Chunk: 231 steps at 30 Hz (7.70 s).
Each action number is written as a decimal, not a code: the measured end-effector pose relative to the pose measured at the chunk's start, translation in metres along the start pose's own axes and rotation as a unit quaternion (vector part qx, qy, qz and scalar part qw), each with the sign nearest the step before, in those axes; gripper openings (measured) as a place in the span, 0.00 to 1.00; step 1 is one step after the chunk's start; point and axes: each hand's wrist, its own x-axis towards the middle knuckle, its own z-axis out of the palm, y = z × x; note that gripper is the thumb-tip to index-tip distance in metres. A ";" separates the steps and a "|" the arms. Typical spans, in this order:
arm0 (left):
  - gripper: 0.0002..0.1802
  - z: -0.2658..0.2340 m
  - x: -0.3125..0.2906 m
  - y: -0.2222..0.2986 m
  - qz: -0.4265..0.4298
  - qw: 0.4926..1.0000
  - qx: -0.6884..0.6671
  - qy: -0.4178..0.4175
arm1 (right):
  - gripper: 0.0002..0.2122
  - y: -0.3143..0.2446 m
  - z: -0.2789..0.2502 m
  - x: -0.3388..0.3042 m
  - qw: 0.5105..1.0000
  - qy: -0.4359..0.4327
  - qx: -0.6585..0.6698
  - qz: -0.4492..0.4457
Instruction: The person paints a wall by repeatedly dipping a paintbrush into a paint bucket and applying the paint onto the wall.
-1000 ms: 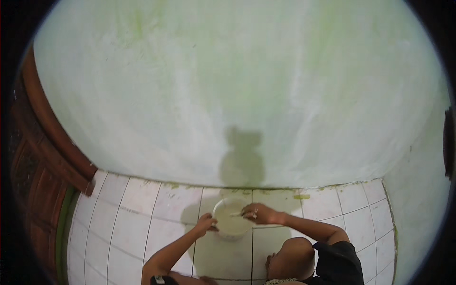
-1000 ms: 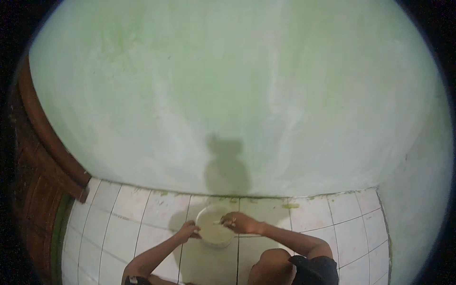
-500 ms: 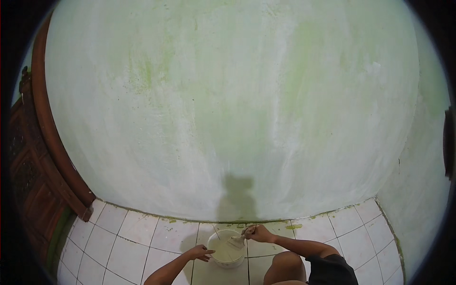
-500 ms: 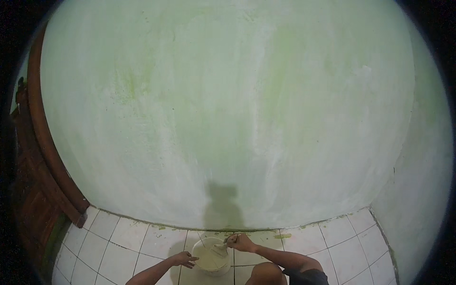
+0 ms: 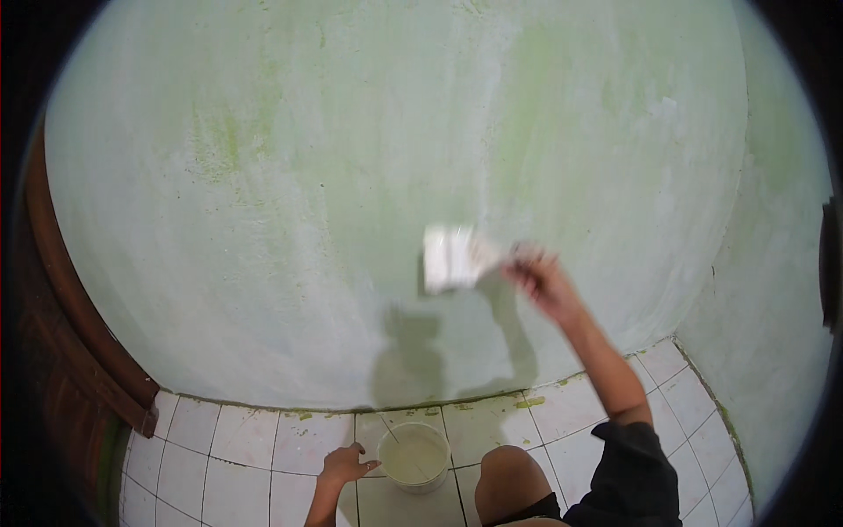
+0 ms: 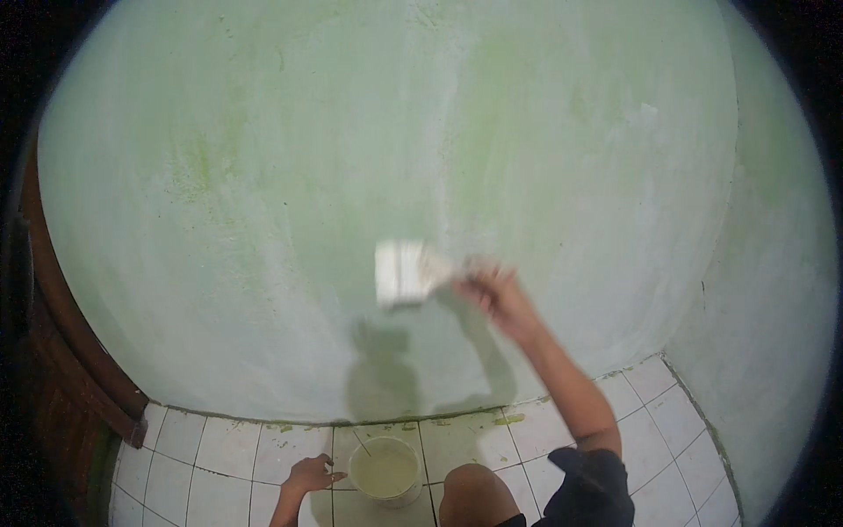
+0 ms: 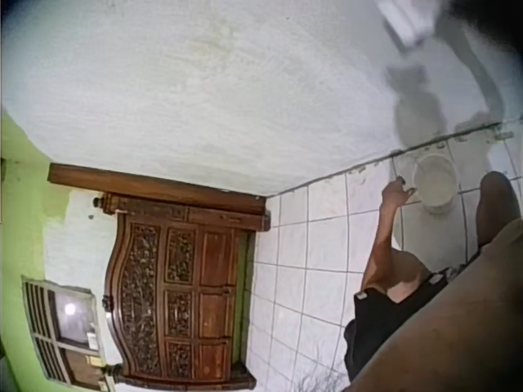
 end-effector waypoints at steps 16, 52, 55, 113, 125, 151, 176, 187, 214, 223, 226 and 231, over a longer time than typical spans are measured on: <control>0.33 0.028 0.022 -0.006 0.021 0.998 0.062 -0.006 | 0.14 -0.140 0.009 0.092 0.406 0.025 -0.697 -0.590; 0.34 0.031 0.028 -0.036 -0.016 1.000 -0.022 -0.011 | 0.05 -0.172 -0.008 0.046 0.571 -0.101 -0.721 -0.380; 0.35 0.021 0.026 -0.026 -0.013 1.000 -0.028 0.000 | 0.11 -0.269 0.012 0.079 0.308 0.063 -0.759 -0.571; 0.32 0.024 0.037 -0.034 -0.045 0.998 -0.030 0.037 | 0.08 -0.226 -0.104 0.011 0.590 -0.054 -0.747 -0.302; 0.32 0.022 0.028 -0.029 -0.058 0.998 -0.011 0.037 | 0.06 -0.330 -0.084 0.097 0.467 0.154 -0.649 -0.581; 0.33 0.019 0.027 -0.032 -0.048 0.996 -0.056 0.052 | 0.12 -0.223 -0.051 0.065 0.501 -0.017 -0.722 -0.478; 0.35 0.021 0.035 -0.053 -0.055 0.997 -0.053 0.031 | 0.05 -0.174 0.013 0.031 0.570 -0.219 -0.744 -0.272; 0.34 0.016 0.034 -0.052 -0.058 0.996 -0.061 0.035 | 0.04 -0.331 0.102 0.125 0.459 0.079 -0.627 -0.624; 0.32 0.014 0.031 -0.063 -0.028 0.994 -0.087 0.055 | 0.08 -0.220 0.101 0.130 0.416 -0.037 -0.738 -0.529; 0.33 0.030 0.042 -0.075 -0.028 0.997 -0.074 0.021 | 0.02 -0.265 0.133 0.147 0.626 -0.287 -0.636 -0.349; 0.33 0.024 0.037 -0.072 -0.037 0.995 -0.085 0.029 | 0.01 -0.284 0.157 0.154 0.539 -0.123 -0.663 -0.504; 0.33 0.023 0.036 -0.075 -0.036 0.995 -0.088 0.026 | 0.06 -0.259 0.179 0.161 0.440 0.023 -0.641 -0.628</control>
